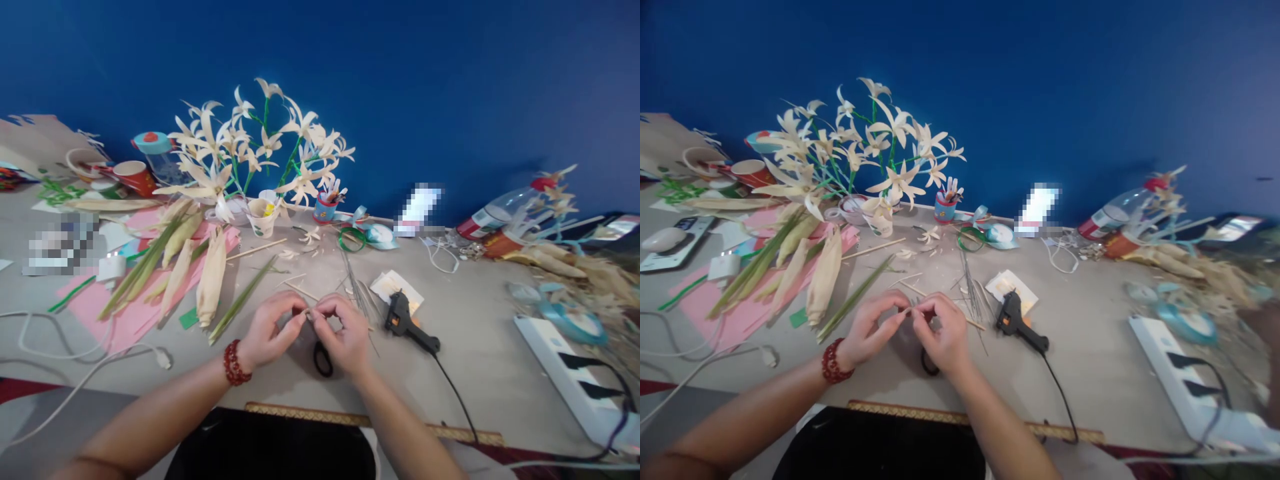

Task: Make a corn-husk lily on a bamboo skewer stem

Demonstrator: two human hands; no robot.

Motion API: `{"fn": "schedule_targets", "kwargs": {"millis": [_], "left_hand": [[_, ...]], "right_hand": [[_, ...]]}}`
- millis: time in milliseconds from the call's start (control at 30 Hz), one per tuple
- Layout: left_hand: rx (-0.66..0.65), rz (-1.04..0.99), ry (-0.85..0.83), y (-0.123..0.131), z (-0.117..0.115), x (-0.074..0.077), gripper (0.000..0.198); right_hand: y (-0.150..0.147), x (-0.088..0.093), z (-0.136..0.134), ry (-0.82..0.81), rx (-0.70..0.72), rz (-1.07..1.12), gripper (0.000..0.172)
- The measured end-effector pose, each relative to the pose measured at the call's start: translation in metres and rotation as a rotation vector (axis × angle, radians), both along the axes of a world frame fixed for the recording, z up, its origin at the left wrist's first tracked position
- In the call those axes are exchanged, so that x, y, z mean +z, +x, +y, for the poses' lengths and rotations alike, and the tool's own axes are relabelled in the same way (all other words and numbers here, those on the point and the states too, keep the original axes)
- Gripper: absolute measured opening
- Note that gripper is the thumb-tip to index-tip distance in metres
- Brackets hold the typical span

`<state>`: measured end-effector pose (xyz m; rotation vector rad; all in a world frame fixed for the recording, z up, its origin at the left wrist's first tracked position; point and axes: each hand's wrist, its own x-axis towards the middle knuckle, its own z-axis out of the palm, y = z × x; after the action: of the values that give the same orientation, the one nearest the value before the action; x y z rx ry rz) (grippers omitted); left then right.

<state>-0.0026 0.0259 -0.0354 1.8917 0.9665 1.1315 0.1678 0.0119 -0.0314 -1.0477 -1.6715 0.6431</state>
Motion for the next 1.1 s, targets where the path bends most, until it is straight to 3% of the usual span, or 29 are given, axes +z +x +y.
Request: {"fn": "schedule_targets", "kwargs": {"millis": [233, 433, 633, 833, 967, 1100], "left_hand": [[-0.001, 0.062, 0.065, 0.0016, 0.0006, -0.0038, 0.013], [0.141, 0.072, 0.035, -0.0037, 0.0052, -0.0014, 0.015], [0.0, 0.043, -0.029, 0.0001, 0.0004, 0.0008, 0.013], [0.017, 0.105, -0.009, 0.004, -0.0003, -0.0047, 0.02], [0.092, 0.097, -0.044, 0.0, 0.0025, -0.0049, 0.022], [0.042, 0.036, -0.066, -0.0013, 0.0011, -0.0003, 0.019]], "right_hand": [[-0.0043, -0.0005, -0.0015, -0.003, 0.039, -0.024, 0.012], [0.0011, -0.0035, -0.0007, 0.05, -0.061, 0.072, 0.012], [-0.0028, -0.0006, -0.0004, 0.009, -0.003, 0.029, 0.012], [-0.0049, -0.0016, -0.0033, 0.042, -0.012, -0.014, 0.011], [-0.0008, -0.0031, -0.0026, 0.09, -0.073, 0.076, 0.012], [0.001, -0.0038, -0.0006, 0.066, -0.08, 0.106, 0.013]]}}
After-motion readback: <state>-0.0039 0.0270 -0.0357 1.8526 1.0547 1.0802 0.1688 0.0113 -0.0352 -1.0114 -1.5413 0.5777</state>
